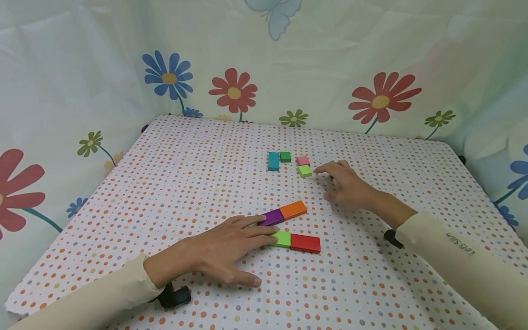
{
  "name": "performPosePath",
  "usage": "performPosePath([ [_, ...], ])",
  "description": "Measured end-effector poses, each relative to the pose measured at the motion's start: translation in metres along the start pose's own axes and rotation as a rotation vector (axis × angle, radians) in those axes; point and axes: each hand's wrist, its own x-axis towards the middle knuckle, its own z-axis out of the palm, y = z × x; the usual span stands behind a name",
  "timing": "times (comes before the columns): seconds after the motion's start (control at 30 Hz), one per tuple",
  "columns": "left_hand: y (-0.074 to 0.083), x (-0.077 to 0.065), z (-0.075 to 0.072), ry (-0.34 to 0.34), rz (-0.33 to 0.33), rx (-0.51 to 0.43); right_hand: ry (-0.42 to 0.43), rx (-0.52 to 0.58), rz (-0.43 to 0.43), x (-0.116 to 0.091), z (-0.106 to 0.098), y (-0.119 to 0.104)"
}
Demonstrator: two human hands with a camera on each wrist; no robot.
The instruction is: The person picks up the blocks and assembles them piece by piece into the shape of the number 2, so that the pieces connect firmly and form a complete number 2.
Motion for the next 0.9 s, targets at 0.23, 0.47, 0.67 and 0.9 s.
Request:
performPosePath([
  [0.23, -0.001, 0.0, 0.001, 0.0, 0.008, 0.007, 0.033, -0.022, 0.008, 0.005, -0.005, 0.018],
  [0.47, -0.002, 0.0, 0.002, 0.004, 0.012, 0.019, 0.01, -0.04, 0.099, 0.009, -0.006, 0.022],
  [0.67, -0.001, 0.0, 0.002, 0.0, 0.005, 0.021, -0.013, -0.033, 0.169, 0.012, -0.011, 0.027],
  [0.9, -0.001, 0.0, 0.002, 0.007, 0.003, 0.016, -0.02, -0.07, 0.186, 0.015, -0.015, 0.035],
])
